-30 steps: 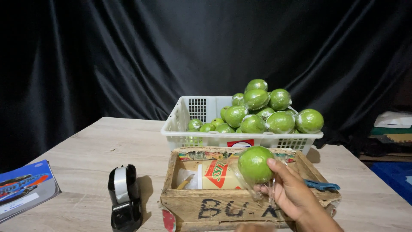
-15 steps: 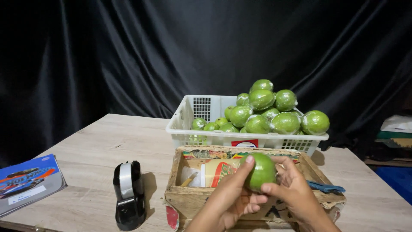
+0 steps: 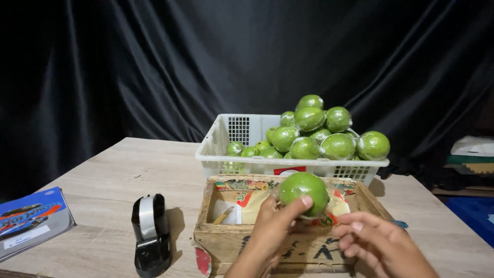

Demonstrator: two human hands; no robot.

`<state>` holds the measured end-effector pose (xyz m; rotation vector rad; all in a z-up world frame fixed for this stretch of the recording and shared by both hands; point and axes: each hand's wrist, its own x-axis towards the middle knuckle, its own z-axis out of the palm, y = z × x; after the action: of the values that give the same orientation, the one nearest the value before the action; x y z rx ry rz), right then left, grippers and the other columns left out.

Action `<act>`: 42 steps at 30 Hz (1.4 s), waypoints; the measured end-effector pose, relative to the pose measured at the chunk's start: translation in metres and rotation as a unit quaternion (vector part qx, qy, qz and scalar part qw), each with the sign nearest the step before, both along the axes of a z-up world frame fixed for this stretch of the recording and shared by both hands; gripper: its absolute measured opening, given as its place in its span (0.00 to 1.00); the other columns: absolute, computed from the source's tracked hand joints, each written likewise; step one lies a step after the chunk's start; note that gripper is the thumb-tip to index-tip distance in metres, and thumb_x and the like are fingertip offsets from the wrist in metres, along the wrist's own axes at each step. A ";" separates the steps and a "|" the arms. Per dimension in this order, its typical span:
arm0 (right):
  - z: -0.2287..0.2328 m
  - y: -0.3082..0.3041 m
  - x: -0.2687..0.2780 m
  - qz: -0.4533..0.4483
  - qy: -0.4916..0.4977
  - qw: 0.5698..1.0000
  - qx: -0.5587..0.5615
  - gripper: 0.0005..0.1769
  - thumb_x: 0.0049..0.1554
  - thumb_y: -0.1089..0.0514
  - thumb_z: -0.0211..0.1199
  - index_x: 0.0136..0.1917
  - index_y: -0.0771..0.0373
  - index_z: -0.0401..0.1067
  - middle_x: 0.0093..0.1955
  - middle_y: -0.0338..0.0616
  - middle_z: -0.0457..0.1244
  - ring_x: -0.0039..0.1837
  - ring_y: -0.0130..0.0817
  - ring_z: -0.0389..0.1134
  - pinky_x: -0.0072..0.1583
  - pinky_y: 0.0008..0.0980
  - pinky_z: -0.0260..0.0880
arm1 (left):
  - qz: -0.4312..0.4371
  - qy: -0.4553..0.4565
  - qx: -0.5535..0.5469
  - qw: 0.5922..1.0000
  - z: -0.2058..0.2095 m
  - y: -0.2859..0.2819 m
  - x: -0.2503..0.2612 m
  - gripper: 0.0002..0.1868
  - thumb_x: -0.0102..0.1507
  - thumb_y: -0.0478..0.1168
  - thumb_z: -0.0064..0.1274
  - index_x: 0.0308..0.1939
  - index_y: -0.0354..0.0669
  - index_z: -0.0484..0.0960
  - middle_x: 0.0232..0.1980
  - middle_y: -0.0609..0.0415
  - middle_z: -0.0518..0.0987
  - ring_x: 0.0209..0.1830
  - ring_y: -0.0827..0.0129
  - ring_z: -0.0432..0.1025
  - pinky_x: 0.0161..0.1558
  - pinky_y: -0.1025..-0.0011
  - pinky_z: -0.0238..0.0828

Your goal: Wrapping individual green fruits in plastic film and securing them with tape before placing them in a basket.

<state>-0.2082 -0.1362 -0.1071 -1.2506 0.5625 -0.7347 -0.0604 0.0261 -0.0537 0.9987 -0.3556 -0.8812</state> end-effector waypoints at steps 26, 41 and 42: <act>0.048 0.092 0.056 -0.071 -0.090 0.981 0.154 0.45 0.50 0.80 0.48 0.78 0.58 0.54 0.69 0.78 0.59 0.66 0.69 0.62 0.67 0.60 0.60 | 0.079 -0.125 -0.008 0.989 -0.113 -0.016 0.021 0.29 0.47 0.34 0.76 0.50 0.40 0.80 0.42 0.46 0.88 0.38 0.66 0.85 0.43 0.71 0.85; -0.062 0.009 0.035 0.038 -0.084 0.940 -0.327 0.54 0.34 0.72 0.83 0.70 0.61 0.62 0.81 0.48 0.56 0.78 0.33 0.60 0.72 0.33 0.60 | -0.092 0.034 0.070 0.993 -0.035 0.007 -0.008 0.30 0.61 0.65 0.53 0.53 0.47 0.85 0.31 0.53 0.80 0.18 0.73 0.71 0.16 0.82 0.63; -0.037 0.007 0.022 0.037 -0.084 0.941 -0.327 0.54 0.34 0.72 0.83 0.70 0.61 0.62 0.81 0.48 0.56 0.78 0.33 0.60 0.72 0.33 0.60 | -0.094 0.034 0.070 0.993 -0.042 0.004 -0.007 0.30 0.61 0.65 0.53 0.53 0.47 0.85 0.31 0.53 0.80 0.18 0.73 0.71 0.16 0.82 0.63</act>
<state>-0.1860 -0.1295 -0.1441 -1.7871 0.1197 -0.9970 -0.0678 0.0299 -0.0953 1.0744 -0.3366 -1.1196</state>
